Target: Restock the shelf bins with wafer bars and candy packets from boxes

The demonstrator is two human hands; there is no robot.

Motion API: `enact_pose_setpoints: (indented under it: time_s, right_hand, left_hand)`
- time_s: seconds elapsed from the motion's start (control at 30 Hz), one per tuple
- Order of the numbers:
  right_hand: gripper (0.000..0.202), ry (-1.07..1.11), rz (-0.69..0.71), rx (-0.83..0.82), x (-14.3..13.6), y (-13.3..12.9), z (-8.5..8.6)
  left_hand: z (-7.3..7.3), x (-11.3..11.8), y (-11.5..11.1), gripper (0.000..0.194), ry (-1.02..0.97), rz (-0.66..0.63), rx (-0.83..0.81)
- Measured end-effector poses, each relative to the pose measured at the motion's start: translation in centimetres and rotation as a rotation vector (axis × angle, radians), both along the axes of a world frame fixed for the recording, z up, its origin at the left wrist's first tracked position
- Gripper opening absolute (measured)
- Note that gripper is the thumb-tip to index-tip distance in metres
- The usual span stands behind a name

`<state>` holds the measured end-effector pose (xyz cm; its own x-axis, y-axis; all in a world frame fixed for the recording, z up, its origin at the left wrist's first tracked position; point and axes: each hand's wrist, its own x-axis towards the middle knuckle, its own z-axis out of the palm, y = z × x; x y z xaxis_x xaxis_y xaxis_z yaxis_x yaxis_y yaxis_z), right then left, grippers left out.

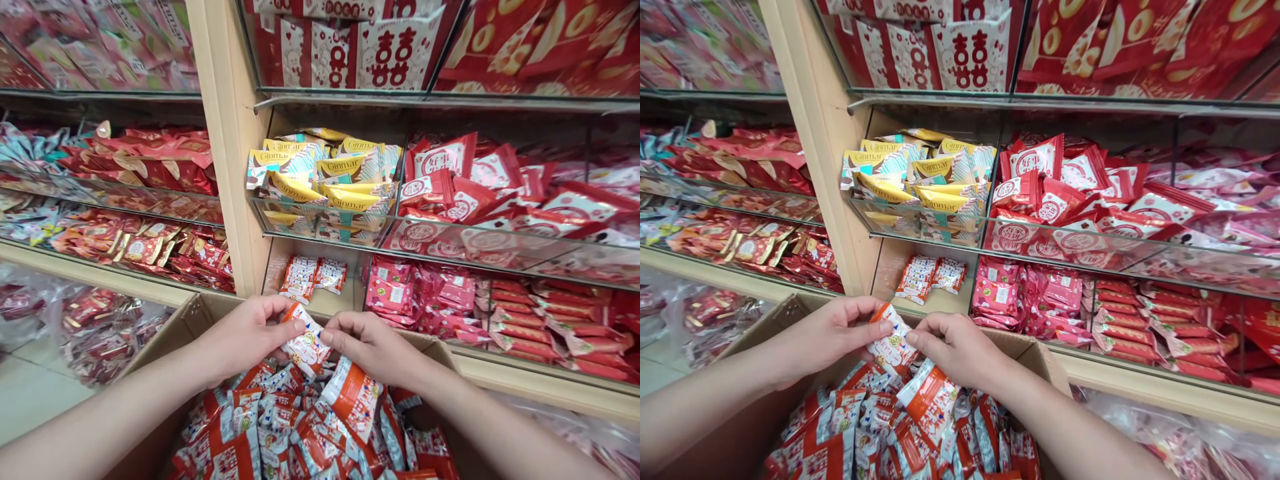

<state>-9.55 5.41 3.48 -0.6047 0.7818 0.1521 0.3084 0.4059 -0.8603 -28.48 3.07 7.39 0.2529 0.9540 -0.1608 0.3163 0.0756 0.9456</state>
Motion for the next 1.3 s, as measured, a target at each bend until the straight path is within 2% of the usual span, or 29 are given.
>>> enact_pose_setpoints:
  time_s: [0.13, 0.27, 0.33, 0.4, 0.5, 0.6, 0.7, 0.83, 1.0, 1.13, 1.3]
  right_hand:
    - [0.025, 0.045, 0.084, -0.082, 0.1, 0.3, -0.2]
    - [0.025, -0.022, -0.117, 0.082, 0.7, 1.9, 1.0]
    - [0.025, -0.176, -0.229, 0.181, 0.6, 3.1, 2.1]
    - [0.025, -0.420, -0.274, 0.264, 0.0, 4.7, 3.2]
    - [0.022, -0.726, -0.211, 0.314, -2.0, 7.5, 4.7]
    - [0.020, -0.872, -0.129, 0.285, -4.4, 10.5, 5.2]
    - [0.021, -0.995, -0.088, 0.281, -6.6, 12.6, 4.5]
    - [0.025, -1.101, -0.046, 0.285, -8.3, 14.0, 2.1]
    - [0.048, -1.120, -0.076, 0.303, -8.6, 15.4, -1.0]
    - [0.062, -1.101, -0.116, 0.326, -8.6, 16.5, -2.2]
    - [0.061, -1.073, -0.179, 0.357, -9.1, 16.7, -2.5]
  left_hand:
    - [0.0, 0.0, 0.2, 0.034, 0.027, -0.008, 0.025]
    - [-0.5, -0.3, 0.1, 0.041, 0.272, -0.093, 0.079]
    - [-0.6, -0.3, -0.2, 0.045, 0.405, -0.098, 0.167]
    - [-0.7, -0.1, -0.7, 0.042, 0.507, -0.126, 0.233]
    - [-0.6, 0.2, -1.8, 0.033, 0.636, -0.301, 0.219]
    - [-0.7, 0.5, -2.8, 0.027, 0.753, -0.454, 0.201]
    - [-0.8, 0.6, -3.3, 0.022, 0.805, -0.558, 0.199]
    - [-0.4, 0.6, -3.4, 0.024, 0.817, -0.689, 0.188]
    - [0.5, 0.5, -3.2, 0.032, 0.893, -0.806, 0.119]
    - [0.5, 0.3, -2.9, 0.038, 0.871, -0.803, 0.127]
    - [-0.6, -0.4, -2.9, 0.032, 0.856, -0.725, 0.206]
